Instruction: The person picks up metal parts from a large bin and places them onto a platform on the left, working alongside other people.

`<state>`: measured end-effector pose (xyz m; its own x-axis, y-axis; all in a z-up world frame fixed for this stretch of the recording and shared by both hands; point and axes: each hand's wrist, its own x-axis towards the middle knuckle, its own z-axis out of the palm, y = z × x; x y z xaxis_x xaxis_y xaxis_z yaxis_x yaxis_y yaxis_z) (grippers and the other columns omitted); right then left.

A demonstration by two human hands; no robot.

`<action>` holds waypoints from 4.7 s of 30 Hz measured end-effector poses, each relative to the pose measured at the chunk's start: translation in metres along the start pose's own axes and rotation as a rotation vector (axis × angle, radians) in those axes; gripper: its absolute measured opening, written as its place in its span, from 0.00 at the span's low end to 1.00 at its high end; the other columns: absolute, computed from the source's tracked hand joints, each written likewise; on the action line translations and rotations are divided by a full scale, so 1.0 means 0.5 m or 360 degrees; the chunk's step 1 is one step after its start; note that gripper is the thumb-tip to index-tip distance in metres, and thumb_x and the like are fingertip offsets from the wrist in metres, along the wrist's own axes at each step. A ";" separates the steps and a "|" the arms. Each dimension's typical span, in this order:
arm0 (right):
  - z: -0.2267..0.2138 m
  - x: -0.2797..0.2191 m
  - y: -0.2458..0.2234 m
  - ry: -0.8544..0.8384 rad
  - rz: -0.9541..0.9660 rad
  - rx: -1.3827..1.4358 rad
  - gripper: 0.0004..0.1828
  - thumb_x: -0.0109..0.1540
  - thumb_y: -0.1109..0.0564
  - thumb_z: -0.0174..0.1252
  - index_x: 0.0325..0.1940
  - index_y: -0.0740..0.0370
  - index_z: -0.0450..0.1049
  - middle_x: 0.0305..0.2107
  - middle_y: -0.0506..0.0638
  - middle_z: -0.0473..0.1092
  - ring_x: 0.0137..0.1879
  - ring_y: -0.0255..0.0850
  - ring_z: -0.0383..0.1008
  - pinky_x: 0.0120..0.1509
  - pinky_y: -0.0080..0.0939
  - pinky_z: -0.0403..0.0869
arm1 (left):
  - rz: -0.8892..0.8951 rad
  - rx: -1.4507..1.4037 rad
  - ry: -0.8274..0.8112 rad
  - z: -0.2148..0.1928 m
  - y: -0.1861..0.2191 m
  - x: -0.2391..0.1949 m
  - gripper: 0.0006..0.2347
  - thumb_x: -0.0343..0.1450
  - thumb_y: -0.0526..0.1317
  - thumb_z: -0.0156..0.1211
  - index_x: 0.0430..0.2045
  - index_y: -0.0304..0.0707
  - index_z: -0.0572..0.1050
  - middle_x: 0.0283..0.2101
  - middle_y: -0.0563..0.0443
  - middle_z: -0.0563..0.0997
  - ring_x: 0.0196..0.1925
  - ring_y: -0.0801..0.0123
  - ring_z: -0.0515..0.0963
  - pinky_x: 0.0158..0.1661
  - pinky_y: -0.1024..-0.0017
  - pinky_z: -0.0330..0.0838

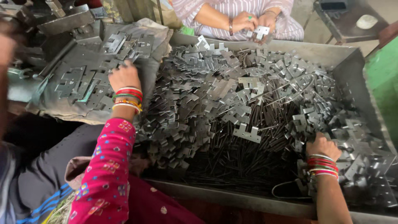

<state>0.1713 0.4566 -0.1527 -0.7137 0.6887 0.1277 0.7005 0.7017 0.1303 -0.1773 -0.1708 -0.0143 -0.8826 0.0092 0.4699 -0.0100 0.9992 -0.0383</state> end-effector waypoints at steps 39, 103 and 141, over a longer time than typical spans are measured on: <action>-0.225 -0.056 -0.216 -0.0349 -0.0599 0.2709 0.12 0.68 0.54 0.58 0.43 0.68 0.75 0.47 0.56 0.77 0.44 0.53 0.79 0.51 0.55 0.80 | 0.0977 -0.1997 -0.1371 -0.178 0.453 -0.338 0.09 0.71 0.43 0.54 0.33 0.37 0.78 0.28 0.47 0.86 0.26 0.62 0.86 0.26 0.67 0.79; -0.136 -0.145 -0.242 -0.0709 -0.1302 0.1139 0.31 0.49 0.47 0.77 0.50 0.65 0.76 0.35 0.59 0.75 0.43 0.55 0.76 0.46 0.49 0.75 | 0.1000 -0.0557 -0.0582 -0.183 0.359 -0.319 0.06 0.72 0.40 0.57 0.38 0.44 0.78 0.32 0.43 0.83 0.35 0.50 0.84 0.36 0.53 0.78; -0.204 -0.102 -0.168 -0.0750 -0.0505 0.2198 0.11 0.65 0.56 0.65 0.46 0.66 0.79 0.33 0.58 0.77 0.38 0.45 0.78 0.45 0.53 0.78 | 0.0489 -0.2275 -0.1265 -0.174 0.256 -0.191 0.10 0.68 0.37 0.66 0.41 0.34 0.80 0.36 0.44 0.84 0.36 0.61 0.84 0.38 0.67 0.78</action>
<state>0.1486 0.3439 -0.0699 -0.9554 0.2833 -0.0830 0.1595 0.2587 -0.9527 -0.0532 -0.0406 0.0127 -0.7781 0.6266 0.0446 0.2121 0.1953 0.9575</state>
